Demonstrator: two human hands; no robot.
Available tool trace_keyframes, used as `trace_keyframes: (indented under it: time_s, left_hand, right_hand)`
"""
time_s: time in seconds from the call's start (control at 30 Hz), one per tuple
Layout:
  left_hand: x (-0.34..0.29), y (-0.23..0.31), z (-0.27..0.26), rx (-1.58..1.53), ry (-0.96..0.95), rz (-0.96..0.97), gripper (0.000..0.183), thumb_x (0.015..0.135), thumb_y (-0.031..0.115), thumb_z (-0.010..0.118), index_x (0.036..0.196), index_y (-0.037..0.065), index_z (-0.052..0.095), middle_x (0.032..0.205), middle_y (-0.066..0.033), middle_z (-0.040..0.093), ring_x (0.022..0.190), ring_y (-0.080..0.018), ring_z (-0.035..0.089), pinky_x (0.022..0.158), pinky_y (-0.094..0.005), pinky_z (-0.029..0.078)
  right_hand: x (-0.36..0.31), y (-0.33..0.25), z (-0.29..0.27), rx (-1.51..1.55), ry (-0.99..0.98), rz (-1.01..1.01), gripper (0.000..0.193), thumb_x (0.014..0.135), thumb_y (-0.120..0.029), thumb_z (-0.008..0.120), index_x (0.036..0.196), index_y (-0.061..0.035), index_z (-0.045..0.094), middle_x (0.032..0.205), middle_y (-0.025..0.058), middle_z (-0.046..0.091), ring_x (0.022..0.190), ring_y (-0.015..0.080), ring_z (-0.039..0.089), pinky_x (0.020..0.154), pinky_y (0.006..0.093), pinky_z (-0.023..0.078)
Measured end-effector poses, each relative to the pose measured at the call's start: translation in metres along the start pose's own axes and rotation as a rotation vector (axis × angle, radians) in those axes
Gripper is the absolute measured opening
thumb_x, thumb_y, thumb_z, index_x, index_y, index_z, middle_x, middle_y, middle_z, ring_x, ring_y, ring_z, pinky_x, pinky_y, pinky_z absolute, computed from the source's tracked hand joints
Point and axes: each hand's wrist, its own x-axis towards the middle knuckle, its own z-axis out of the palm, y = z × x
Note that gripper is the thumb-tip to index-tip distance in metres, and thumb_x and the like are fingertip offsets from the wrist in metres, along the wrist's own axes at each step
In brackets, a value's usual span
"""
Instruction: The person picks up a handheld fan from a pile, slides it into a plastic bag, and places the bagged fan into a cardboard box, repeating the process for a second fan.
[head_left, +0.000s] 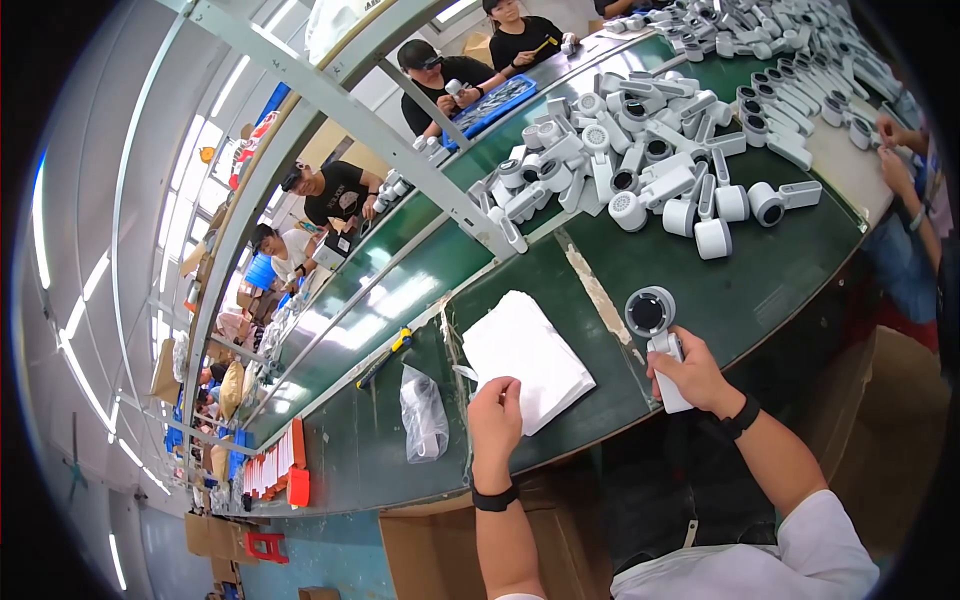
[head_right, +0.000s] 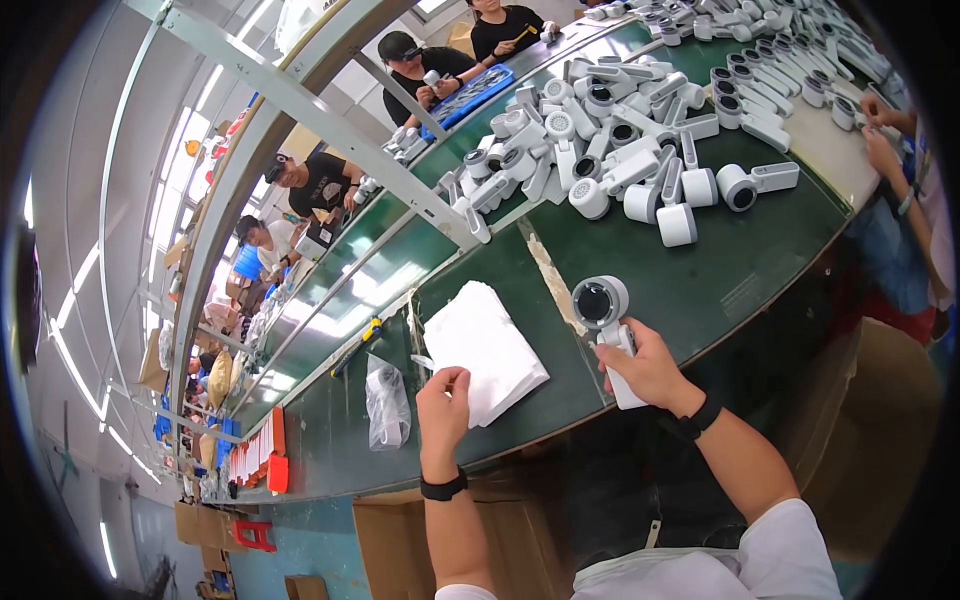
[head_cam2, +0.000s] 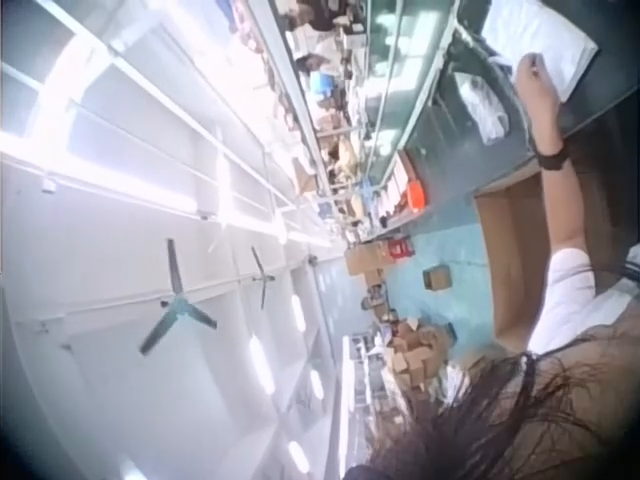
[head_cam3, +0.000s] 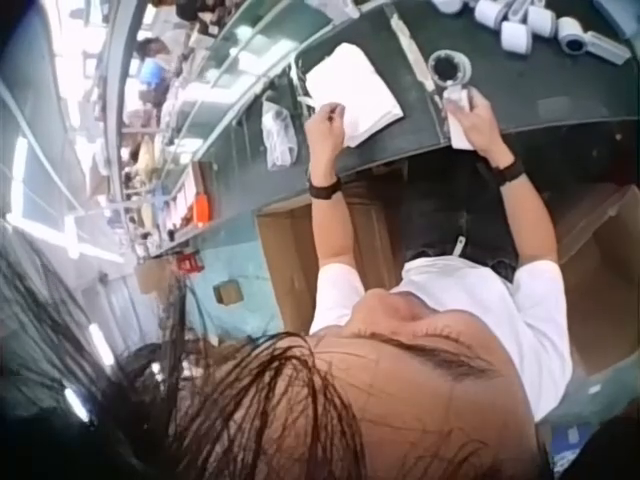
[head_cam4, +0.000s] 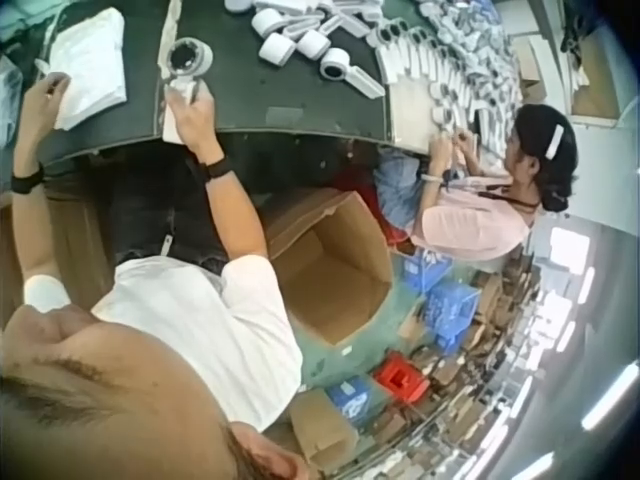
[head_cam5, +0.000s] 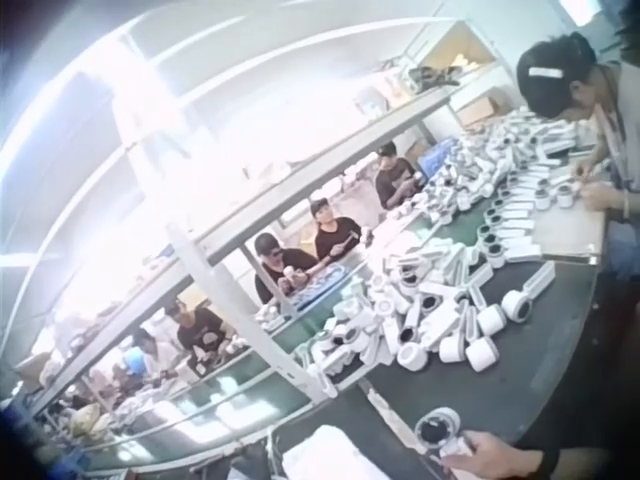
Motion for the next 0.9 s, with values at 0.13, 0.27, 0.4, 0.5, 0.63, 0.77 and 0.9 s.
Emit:
trace_keyframes:
  time_s: [0.13, 0.27, 0.4, 0.5, 0.63, 0.77, 0.9]
  left_hand:
    - [0.003, -0.001, -0.015, -0.085, 0.038, -0.172, 0.016, 0.091, 0.013, 0.063, 0.095, -0.003, 0.067, 0.076, -0.0086, 0.067, 0.068, -0.0134, 0.059, 0.064, -0.0265, 0.047]
    - [-0.003, -0.005, -0.015, -0.155, 0.048, -0.078, 0.016, 0.092, 0.013, 0.063, 0.095, -0.003, 0.066, 0.075, -0.0049, 0.065, 0.068, -0.0101, 0.057, 0.064, -0.0248, 0.046]
    - [-0.009, 0.000, -0.016, -0.350, 0.202, -0.139, 0.018, 0.095, 0.014, 0.062, 0.096, -0.003, 0.066, 0.079, -0.0018, 0.066, 0.069, -0.0068, 0.056, 0.063, -0.0208, 0.044]
    - [-0.023, 0.012, -0.004, -0.407, 0.066, -0.107, 0.016, 0.094, 0.013, 0.062, 0.097, -0.003, 0.066, 0.080, -0.0028, 0.067, 0.070, -0.0071, 0.058, 0.064, -0.0209, 0.045]
    - [-0.037, 0.037, 0.023, -0.494, 0.053, -0.127, 0.017, 0.094, 0.012, 0.064, 0.099, -0.004, 0.066, 0.083, -0.0040, 0.068, 0.074, -0.0080, 0.060, 0.069, -0.0217, 0.048]
    - [-0.049, 0.048, 0.039, -0.563, 0.021, -0.107, 0.017, 0.094, 0.012, 0.064, 0.099, -0.005, 0.066, 0.084, -0.0043, 0.068, 0.074, -0.0081, 0.059, 0.069, -0.0216, 0.048]
    - [-0.051, 0.049, 0.042, -0.857, 0.030, -0.232, 0.014, 0.095, 0.012, 0.061, 0.101, -0.001, 0.063, 0.085, -0.0064, 0.068, 0.076, -0.0136, 0.064, 0.069, -0.0262, 0.052]
  right_hand:
    - [-0.001, -0.001, 0.001, -0.007, -0.004, -0.001, 0.021, 0.090, -0.011, 0.061, 0.105, -0.0020, 0.049, 0.077, 0.0090, 0.061, 0.055, 0.0172, 0.061, 0.050, 0.0309, 0.050]
    - [-0.002, 0.000, 0.001, -0.021, 0.004, 0.015, 0.020, 0.090, -0.010, 0.060, 0.105, -0.0018, 0.049, 0.077, 0.0088, 0.061, 0.055, 0.0169, 0.061, 0.050, 0.0306, 0.050]
    - [-0.002, 0.001, 0.002, -0.027, 0.023, 0.002, 0.026, 0.088, -0.011, 0.063, 0.108, -0.0014, 0.049, 0.077, 0.0078, 0.062, 0.056, 0.0164, 0.061, 0.051, 0.0301, 0.050]
    - [-0.007, 0.000, 0.010, -0.028, -0.011, -0.019, 0.034, 0.084, -0.009, 0.069, 0.112, -0.0017, 0.049, 0.081, 0.0067, 0.062, 0.061, 0.0150, 0.062, 0.056, 0.0294, 0.051]
    - [-0.019, 0.001, 0.039, -0.105, -0.068, -0.102, 0.050, 0.076, -0.006, 0.077, 0.116, -0.0029, 0.049, 0.094, 0.0049, 0.064, 0.082, 0.0120, 0.063, 0.073, 0.0288, 0.052]
    - [-0.015, -0.001, 0.072, -0.150, -0.047, -0.135, 0.054, 0.074, -0.007, 0.079, 0.119, -0.0010, 0.048, 0.105, 0.0049, 0.063, 0.097, 0.0109, 0.059, 0.086, 0.0285, 0.049]
    - [-0.003, 0.014, 0.078, -0.284, 0.071, -0.202, 0.047, 0.077, -0.004, 0.073, 0.117, -0.0005, 0.049, 0.099, 0.0044, 0.062, 0.088, 0.0109, 0.061, 0.077, 0.0282, 0.051]
